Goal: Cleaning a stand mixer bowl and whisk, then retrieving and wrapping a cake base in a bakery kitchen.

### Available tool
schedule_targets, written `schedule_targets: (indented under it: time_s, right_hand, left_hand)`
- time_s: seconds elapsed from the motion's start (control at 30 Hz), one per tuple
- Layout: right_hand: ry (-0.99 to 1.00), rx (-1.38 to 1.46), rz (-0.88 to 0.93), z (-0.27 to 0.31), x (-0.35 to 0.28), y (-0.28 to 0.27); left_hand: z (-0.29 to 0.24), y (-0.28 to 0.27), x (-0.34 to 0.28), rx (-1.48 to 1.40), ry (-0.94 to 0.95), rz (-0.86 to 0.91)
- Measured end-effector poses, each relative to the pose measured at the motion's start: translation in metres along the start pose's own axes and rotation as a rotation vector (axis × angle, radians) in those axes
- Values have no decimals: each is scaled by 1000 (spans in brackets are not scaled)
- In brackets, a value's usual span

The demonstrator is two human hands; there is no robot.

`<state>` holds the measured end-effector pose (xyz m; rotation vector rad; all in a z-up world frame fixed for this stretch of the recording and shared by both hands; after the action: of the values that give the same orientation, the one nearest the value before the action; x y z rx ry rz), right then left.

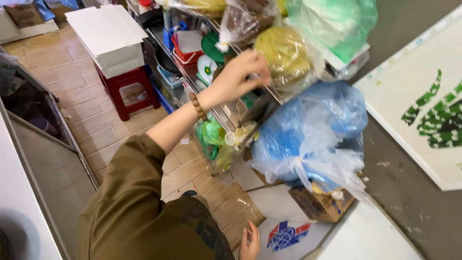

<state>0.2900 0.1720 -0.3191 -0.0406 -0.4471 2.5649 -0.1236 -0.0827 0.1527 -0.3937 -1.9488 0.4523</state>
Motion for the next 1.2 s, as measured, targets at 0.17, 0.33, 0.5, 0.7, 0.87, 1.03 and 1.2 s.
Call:
schedule_targets:
  time_s: [0.17, 0.33, 0.5, 0.7, 0.87, 1.03, 1.2]
  right_hand:
    - [98, -104, -45, 4, 38, 33]
    - [30, -97, -82, 90, 61, 83]
    - [113, -190, -181, 97, 44, 74]
    - [195, -644, -840, 27, -9, -41]
    - [348, -694, -852, 25, -34, -122]
    - [495, -706, -501, -93, -33, -160]
    - [797, -313, -271, -86, -10, -180]
  left_hand:
    - [98, 24, 99, 384, 153, -163]
    - [212, 124, 170, 784, 107, -30]
    - [208, 141, 169, 957, -87, 124]
    - [-11, 35, 92, 346, 514, -183]
    - [-28, 171, -94, -319, 488, 255]
    - [-74, 267, -237, -562, 214, 943]
    - [-117, 343, -268, -627, 384, 1269]
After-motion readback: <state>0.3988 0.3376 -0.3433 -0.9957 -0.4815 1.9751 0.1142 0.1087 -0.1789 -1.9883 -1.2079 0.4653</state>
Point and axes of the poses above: each hand's wrist, its own x-axis towards the middle knuckle, its own y-axis out of the palm, z = x × y, the point moved 2 cm from there along x, towards the middle knuckle, and after that the axes turned 5 degrees about x, right-handed, at the moved point
